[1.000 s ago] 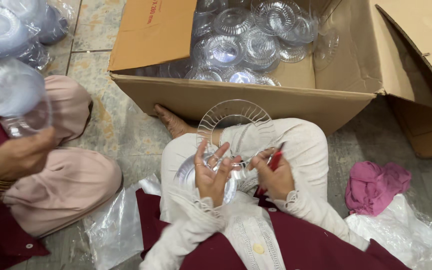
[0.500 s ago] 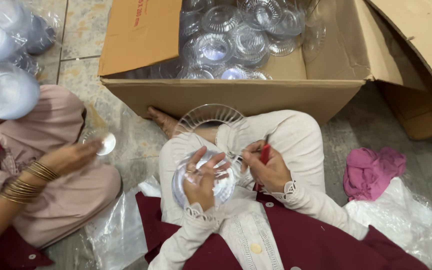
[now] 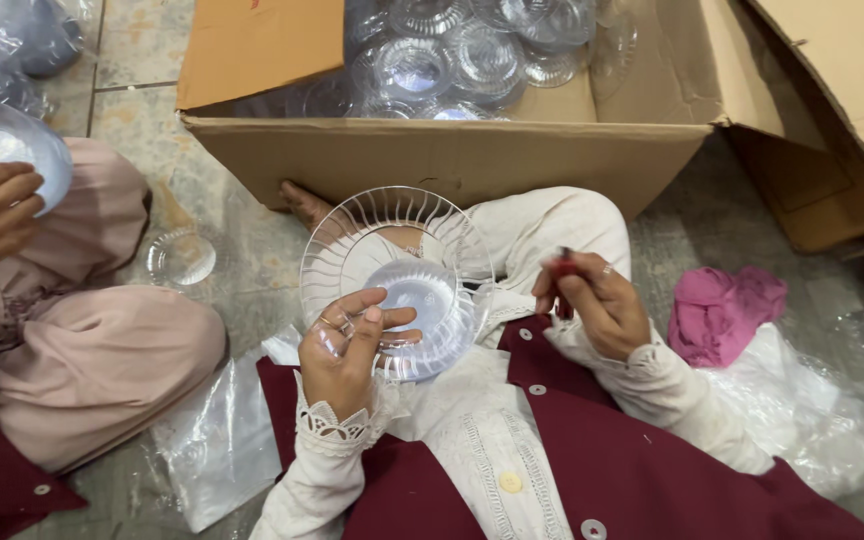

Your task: The person sits on the floor and uses a red utility knife to trim the edges of clear plastic plates. They then place a smaller plate into a larger one to form a two-tiered dish and stack the assembled units.

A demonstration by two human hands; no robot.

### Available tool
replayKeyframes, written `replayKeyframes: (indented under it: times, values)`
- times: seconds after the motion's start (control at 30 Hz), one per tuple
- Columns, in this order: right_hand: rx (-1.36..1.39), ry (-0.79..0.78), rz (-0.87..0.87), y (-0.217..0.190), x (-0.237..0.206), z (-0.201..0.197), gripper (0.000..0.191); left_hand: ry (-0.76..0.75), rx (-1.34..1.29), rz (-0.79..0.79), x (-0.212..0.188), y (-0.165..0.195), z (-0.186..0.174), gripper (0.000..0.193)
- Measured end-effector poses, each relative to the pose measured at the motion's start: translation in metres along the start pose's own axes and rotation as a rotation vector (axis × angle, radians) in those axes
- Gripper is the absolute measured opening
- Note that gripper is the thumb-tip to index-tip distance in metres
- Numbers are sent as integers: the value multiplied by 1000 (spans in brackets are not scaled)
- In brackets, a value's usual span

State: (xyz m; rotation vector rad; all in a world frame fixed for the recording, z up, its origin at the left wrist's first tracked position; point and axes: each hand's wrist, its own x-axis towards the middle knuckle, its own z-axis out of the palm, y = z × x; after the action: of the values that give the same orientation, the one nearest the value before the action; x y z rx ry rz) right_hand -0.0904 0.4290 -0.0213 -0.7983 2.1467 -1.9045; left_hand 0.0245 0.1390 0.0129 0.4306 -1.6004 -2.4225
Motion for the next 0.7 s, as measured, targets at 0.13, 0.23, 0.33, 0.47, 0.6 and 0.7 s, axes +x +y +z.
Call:
replayKeyframes:
  times: [0.13, 0.23, 0.33, 0.47, 0.6, 0.7]
  values:
    - [108, -37, 49, -3, 10, 6, 30, -15, 47, -36, -3, 3, 0, 36]
    - [-302, -105, -91, 3, 22, 10, 62, -12, 75, -64, -4, 4, 1, 36]
    - [-370, -123, -215, 13, 34, 15, 83, 6, 124, -131, -3, 6, 3, 35]
    - [-321, -128, -157, 28, 40, 22, 79, -3, 159, -108, 2, 8, 6, 34]
    - [-265, -143, -139, 41, 42, 25, 75, 3, 196, -84, 9, 7, 7, 33]
    - [-229, -131, -97, 46, 43, 25, 75, -1, 171, -57, 13, 5, 7, 32]
